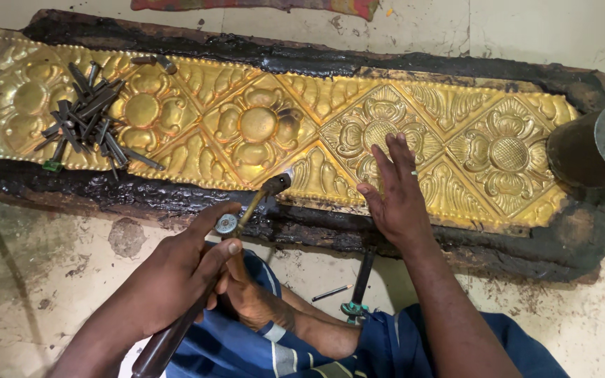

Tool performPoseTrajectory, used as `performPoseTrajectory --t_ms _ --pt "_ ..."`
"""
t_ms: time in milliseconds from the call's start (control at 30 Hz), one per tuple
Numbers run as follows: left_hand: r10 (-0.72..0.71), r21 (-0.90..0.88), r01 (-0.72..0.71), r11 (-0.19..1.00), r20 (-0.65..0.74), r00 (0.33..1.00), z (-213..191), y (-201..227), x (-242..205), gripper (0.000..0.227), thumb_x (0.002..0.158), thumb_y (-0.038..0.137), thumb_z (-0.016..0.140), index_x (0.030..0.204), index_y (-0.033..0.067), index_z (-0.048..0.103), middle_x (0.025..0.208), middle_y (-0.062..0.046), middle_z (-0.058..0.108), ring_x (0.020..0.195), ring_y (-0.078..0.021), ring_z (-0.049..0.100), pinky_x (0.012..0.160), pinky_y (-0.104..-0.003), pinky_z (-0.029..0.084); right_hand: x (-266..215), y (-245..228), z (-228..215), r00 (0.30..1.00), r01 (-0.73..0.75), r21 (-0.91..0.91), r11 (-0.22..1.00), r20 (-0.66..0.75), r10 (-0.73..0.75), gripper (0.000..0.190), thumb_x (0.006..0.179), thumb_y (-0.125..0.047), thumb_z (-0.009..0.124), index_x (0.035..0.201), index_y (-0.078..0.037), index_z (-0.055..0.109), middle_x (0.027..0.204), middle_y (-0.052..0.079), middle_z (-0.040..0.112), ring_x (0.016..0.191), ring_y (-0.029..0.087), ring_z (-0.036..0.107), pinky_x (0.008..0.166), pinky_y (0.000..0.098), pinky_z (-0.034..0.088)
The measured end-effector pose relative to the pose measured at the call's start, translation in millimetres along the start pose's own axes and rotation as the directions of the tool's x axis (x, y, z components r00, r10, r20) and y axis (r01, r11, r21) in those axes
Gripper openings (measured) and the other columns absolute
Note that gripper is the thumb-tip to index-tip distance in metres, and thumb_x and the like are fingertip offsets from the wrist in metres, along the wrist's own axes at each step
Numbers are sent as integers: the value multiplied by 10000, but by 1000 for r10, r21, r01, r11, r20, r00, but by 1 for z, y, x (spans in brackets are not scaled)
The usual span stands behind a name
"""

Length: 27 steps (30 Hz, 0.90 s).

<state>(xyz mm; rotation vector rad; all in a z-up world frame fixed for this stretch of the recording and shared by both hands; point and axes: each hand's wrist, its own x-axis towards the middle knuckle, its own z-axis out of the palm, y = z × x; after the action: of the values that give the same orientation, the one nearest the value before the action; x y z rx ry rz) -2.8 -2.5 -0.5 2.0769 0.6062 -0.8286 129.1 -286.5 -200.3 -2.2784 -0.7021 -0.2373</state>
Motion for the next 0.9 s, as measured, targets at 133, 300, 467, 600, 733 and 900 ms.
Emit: performPoseTrajectory --t_ms 133,300,467,600,733,900 --pt "25 12 -25 1000 -18 1000 -1 3 2 593 1019 354 566 1573 305 360 598 -70 645 454 -178 642 438 -335 549 0 -1 -1 1000 2 -2 1000 0 -2 610 1042 -416 605 1532 -76 476 1657 205 345 1587 395 260 1285 530 267" --pt "34 67 -32 997 -39 999 -2 18 12 596 1033 380 569 1578 242 372 599 -129 678 419 -229 673 429 -353 551 1 -2 -1 998 -43 -31 999 44 44 624 1035 -428 592 1536 -75 474 1663 213 322 1583 398 234 1271 539 248" --pt "127 90 -118 989 -97 987 -2 28 22 656 982 399 574 1576 222 361 629 -106 695 494 -218 695 478 -365 565 0 -3 0 999 -23 -18 1000 44 24 634 1042 -436 583 1544 -67 465 1660 212 326 1585 403 234 1281 540 234" --pt "32 111 -26 994 -55 998 -2 27 24 620 1042 406 544 1597 220 340 686 -91 699 553 -254 703 540 -402 583 0 -3 1 999 -17 5 1000 36 17 634 1038 -424 598 1547 -70 462 1662 210 327 1587 405 241 1287 528 238" --pt "219 107 -209 972 -91 971 0 35 32 606 1001 410 547 1547 195 397 652 -80 706 554 -204 712 531 -374 554 0 -2 1 999 -19 -16 1000 48 20 631 1028 -390 622 1542 -60 464 1660 215 321 1583 413 240 1282 533 228" --pt "101 55 -103 993 40 994 9 57 40 606 1021 364 504 1593 252 337 678 -73 684 535 -218 674 504 -388 558 -1 -4 -5 999 -17 -23 1000 34 18 603 1036 -369 605 1529 -51 469 1663 212 318 1581 415 241 1281 533 225"
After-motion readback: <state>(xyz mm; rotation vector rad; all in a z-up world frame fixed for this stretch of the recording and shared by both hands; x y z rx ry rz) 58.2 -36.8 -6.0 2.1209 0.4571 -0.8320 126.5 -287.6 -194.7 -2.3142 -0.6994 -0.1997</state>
